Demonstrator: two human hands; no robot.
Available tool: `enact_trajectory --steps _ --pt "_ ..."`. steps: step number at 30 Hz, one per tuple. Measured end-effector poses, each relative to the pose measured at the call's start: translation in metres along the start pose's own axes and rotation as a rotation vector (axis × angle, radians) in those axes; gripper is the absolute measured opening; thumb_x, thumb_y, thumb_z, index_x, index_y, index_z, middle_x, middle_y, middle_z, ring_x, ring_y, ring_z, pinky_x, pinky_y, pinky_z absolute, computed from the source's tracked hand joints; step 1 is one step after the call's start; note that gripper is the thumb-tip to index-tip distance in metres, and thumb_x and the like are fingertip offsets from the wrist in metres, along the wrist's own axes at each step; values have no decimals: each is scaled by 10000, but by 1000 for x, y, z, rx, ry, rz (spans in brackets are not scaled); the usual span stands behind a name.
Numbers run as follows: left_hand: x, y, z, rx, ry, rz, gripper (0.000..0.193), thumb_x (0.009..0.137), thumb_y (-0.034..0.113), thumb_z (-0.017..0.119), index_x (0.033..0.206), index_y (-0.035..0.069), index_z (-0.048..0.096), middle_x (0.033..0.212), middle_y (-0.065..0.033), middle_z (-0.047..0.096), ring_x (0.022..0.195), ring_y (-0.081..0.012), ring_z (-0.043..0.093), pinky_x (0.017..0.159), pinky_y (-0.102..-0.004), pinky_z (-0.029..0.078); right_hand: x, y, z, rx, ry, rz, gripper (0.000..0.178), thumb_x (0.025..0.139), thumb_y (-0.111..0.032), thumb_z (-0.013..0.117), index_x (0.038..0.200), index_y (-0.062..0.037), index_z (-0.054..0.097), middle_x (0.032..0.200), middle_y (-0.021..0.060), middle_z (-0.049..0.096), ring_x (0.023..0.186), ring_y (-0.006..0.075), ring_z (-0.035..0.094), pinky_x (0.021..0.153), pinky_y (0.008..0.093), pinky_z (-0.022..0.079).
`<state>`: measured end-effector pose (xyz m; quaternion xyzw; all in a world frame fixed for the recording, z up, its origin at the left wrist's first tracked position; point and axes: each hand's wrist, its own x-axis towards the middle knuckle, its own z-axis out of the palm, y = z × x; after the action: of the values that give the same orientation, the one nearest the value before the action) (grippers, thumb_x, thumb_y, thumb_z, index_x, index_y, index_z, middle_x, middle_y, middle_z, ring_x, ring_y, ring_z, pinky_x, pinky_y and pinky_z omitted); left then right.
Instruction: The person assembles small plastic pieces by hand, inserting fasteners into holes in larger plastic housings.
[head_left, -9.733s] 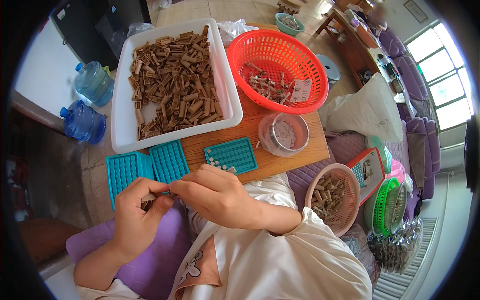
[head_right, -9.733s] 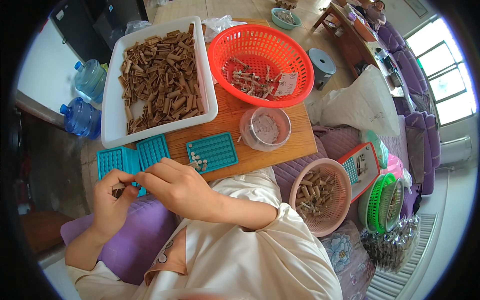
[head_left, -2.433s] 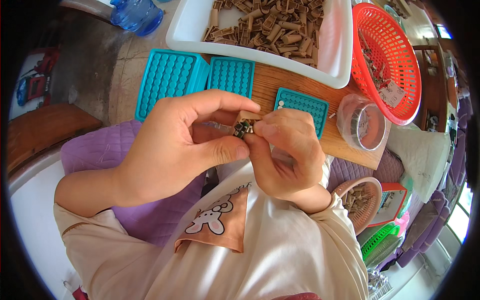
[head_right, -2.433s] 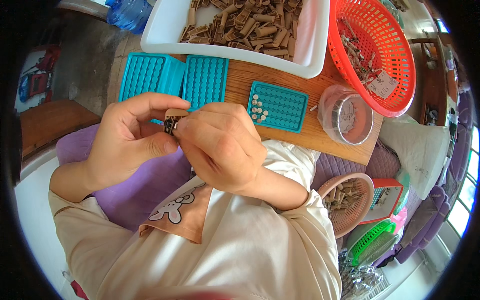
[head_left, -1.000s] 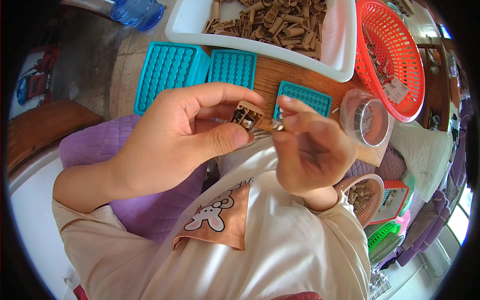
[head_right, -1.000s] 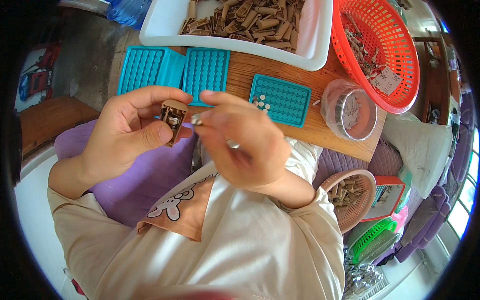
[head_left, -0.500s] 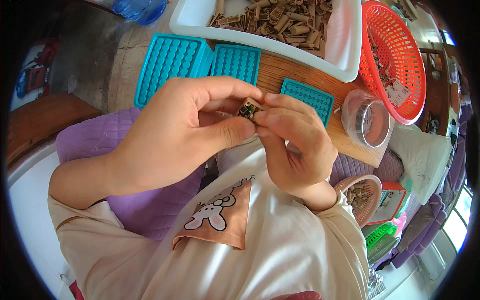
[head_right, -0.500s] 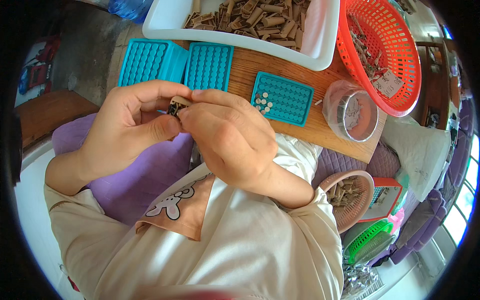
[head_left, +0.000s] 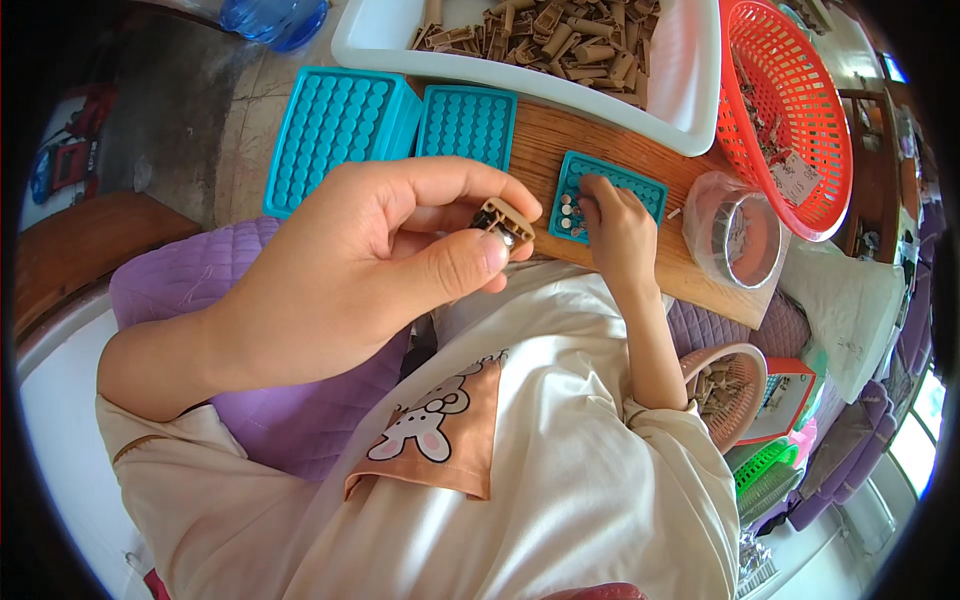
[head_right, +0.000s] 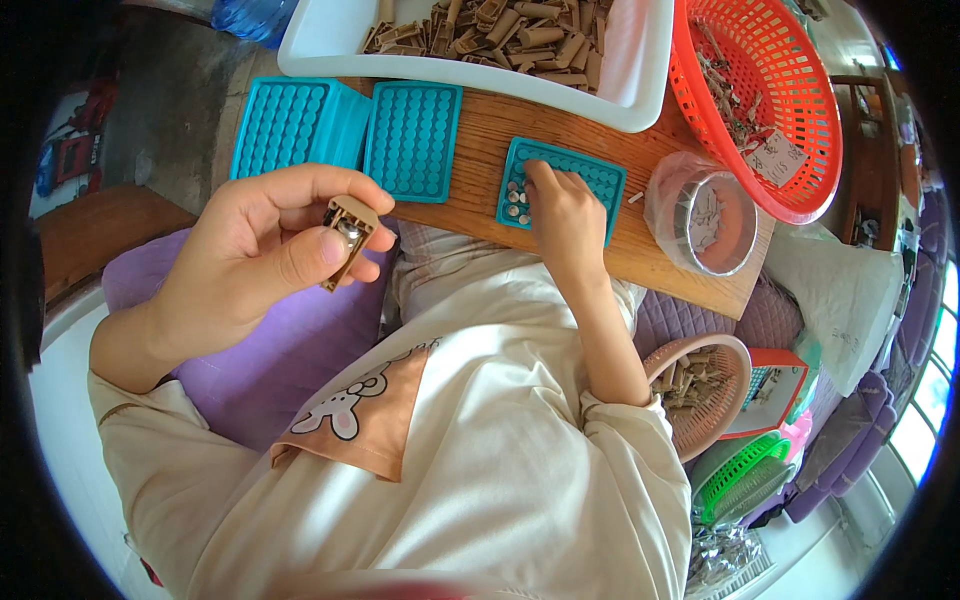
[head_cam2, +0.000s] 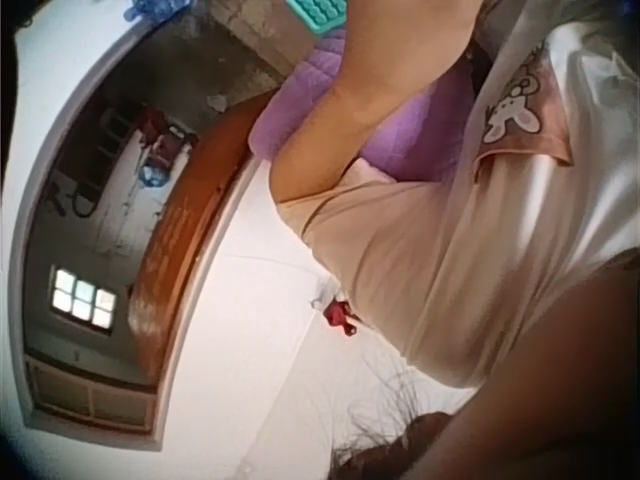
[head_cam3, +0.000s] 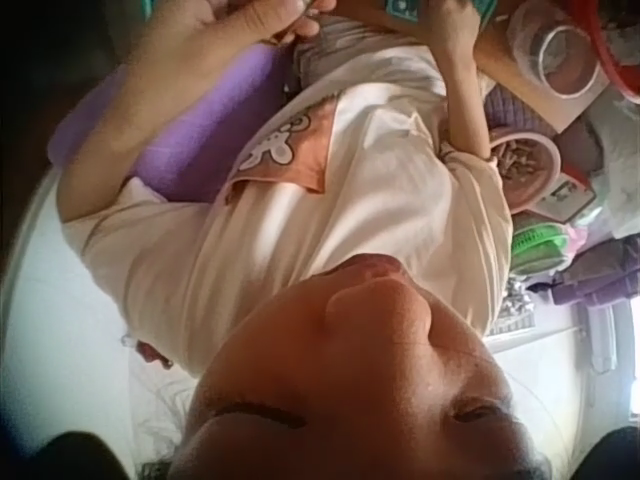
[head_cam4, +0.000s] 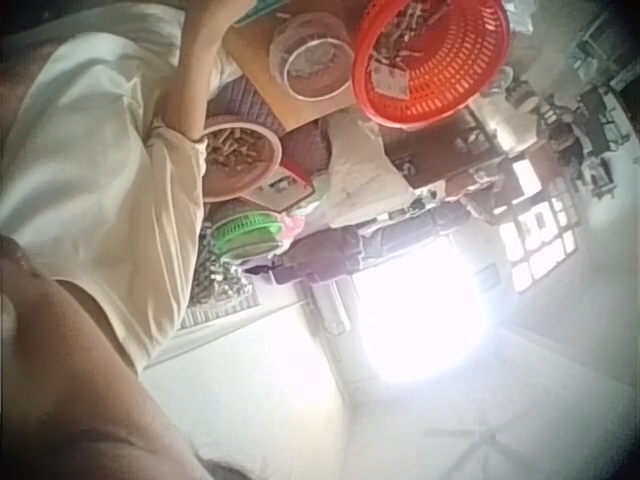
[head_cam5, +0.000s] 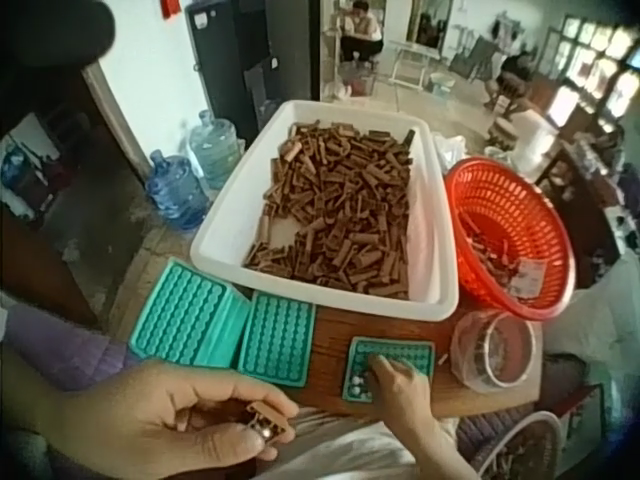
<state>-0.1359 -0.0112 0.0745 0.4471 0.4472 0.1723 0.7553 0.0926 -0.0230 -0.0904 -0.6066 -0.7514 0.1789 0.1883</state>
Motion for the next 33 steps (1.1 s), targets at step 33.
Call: enact_trajectory --steps 33 --pt "-1 -4 1 35 54 190 324 755 28 573 1054 -28 460 959 -82 534 864 -115 526 753 -242 446 5 -116 -39 914 623 -478 327 580 135 629 849 9 494 794 123 537 746 283 581 624 314 495"
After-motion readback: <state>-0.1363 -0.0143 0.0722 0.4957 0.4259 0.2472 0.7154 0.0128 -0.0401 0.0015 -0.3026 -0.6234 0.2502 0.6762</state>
